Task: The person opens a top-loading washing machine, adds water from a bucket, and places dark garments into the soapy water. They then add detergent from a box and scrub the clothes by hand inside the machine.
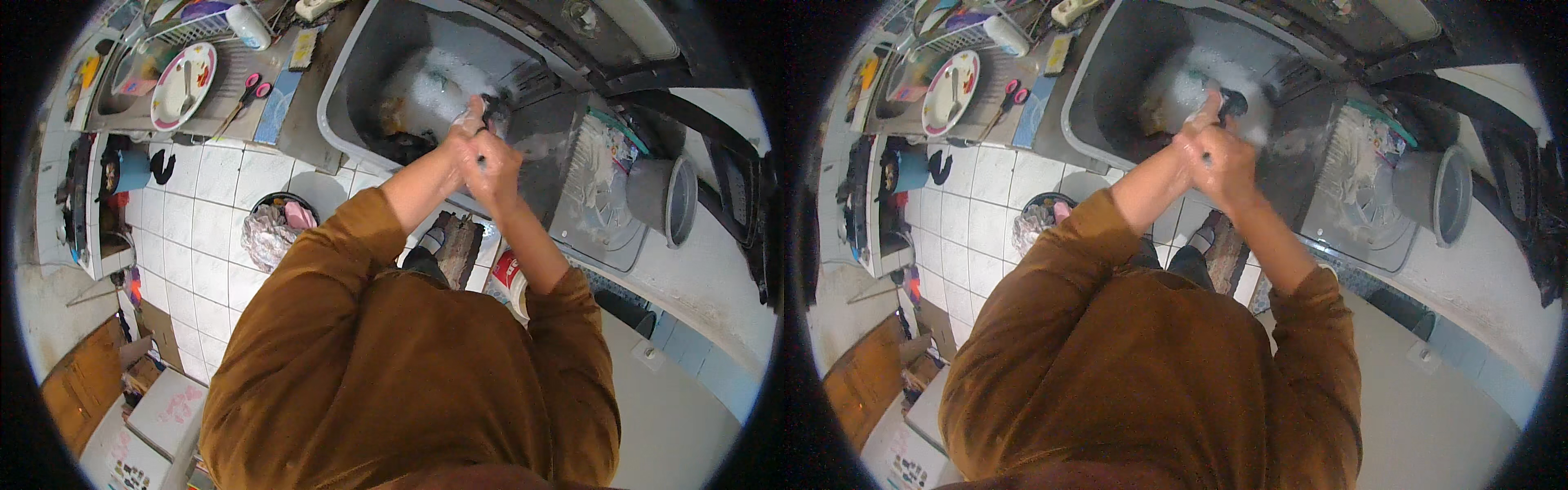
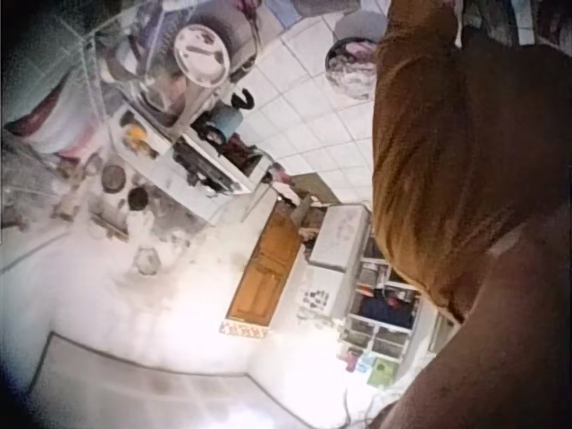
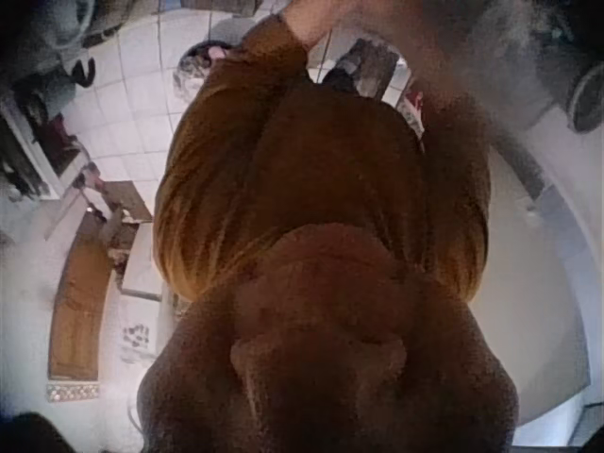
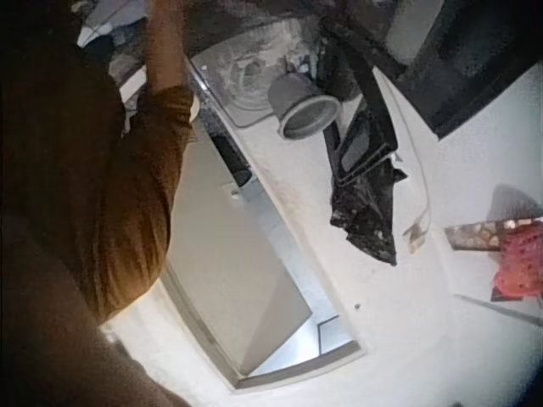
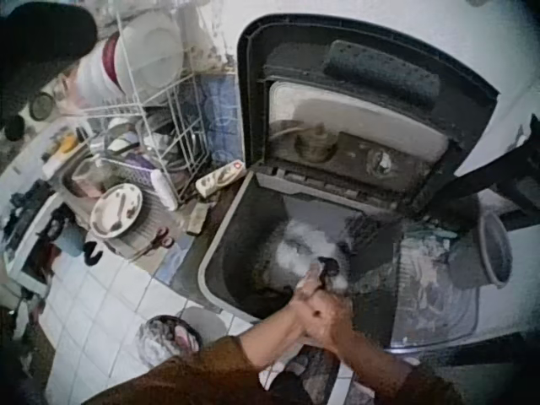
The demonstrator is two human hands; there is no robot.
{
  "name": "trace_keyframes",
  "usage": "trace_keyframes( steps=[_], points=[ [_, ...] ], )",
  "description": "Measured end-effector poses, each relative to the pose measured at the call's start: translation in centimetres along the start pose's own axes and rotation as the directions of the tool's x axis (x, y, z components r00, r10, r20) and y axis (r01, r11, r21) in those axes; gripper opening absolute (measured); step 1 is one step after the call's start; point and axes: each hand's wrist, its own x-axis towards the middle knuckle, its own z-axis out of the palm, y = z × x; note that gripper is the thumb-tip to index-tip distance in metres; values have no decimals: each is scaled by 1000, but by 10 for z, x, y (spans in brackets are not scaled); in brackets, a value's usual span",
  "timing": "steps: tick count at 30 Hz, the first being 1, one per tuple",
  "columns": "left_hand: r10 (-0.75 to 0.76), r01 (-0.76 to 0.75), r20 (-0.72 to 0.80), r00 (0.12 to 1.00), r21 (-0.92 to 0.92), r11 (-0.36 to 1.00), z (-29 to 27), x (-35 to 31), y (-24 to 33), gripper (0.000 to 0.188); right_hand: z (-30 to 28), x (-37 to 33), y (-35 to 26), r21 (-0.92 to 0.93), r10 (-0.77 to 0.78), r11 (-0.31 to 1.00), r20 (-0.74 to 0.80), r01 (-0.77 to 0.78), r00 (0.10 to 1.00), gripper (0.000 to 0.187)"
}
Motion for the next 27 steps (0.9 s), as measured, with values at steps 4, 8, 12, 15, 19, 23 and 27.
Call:
trace_keyframes(
  steps=[4, 8, 12, 15, 19, 23, 27],
  points=[
    [-5, 18, -104, 995, 126, 992, 4, 3, -2, 26, 8, 49, 51, -222, 133, 970, 119, -105, 984, 19],
    [47, -53, 71, 996, 88, 995, -40, 15, 14, 20, 30, 22, 7, 129, -55, 990, -27, 58, 998, 14],
    [59, -34, 228, 972, -111, 993, -71, 44, -2, 20, 39, 35, 25, 14, -75, 997, 7, 75, 997, 15],
    [-74, 75, -14, 997, 171, 982, -47, 35, 26, 18, 37, 61, 31, -198, 109, 975, 15, -104, 994, 20],
    [-190, 187, 58, 980, 61, 981, -33, -8, 63, 18, 48, 24, -12, -239, -94, 963, 121, 121, 988, 22],
    [-118, 121, -31, 993, 172, 978, -27, 18, 32, 24, 36, 49, 37, -296, 175, 947, 141, -127, 974, 19],
    [-82, 73, 38, 996, 195, 978, -25, 34, 36, 22, 37, 43, 23, -185, -22, 982, 27, 27, 999, 23]
  ],
)
